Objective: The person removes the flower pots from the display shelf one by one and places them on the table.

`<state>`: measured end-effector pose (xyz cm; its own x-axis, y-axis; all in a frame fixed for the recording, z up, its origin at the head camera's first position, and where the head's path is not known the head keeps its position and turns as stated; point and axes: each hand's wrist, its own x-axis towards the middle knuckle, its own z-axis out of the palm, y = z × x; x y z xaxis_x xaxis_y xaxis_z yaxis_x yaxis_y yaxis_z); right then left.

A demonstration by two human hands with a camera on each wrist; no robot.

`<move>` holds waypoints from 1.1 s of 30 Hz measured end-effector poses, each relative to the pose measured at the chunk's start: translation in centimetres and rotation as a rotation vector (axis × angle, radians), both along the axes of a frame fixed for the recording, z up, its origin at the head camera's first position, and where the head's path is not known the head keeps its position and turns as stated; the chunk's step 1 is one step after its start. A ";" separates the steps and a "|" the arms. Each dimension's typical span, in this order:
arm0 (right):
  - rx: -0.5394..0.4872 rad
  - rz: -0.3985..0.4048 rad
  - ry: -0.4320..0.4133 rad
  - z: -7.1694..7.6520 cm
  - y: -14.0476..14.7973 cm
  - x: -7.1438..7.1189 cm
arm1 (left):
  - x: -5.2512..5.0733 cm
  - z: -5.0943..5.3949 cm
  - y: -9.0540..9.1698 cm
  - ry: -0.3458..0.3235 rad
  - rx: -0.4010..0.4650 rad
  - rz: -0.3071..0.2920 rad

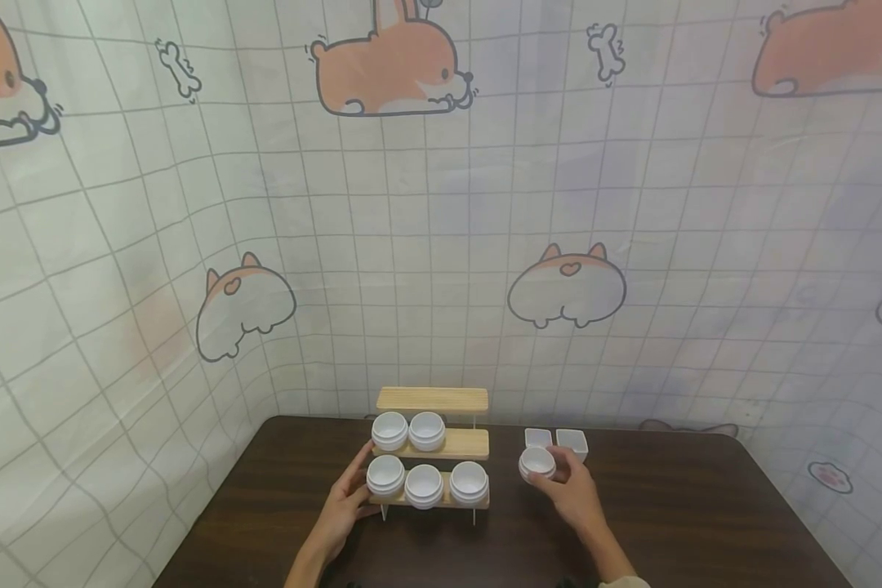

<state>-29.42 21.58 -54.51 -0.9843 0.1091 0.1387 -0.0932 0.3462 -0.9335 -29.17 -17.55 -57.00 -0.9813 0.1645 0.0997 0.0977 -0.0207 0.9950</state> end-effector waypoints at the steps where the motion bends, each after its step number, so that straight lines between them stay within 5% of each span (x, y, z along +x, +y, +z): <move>1: 0.004 -0.001 -0.005 -0.1 0.1 0.0 | 0.0 0.0 0.0 -0.001 -0.001 0.001; 33: 0.099 -0.037 -0.057 -1.5 1.3 -0.4 | 0.1 -0.1 -0.1 -0.004 0.005 -0.002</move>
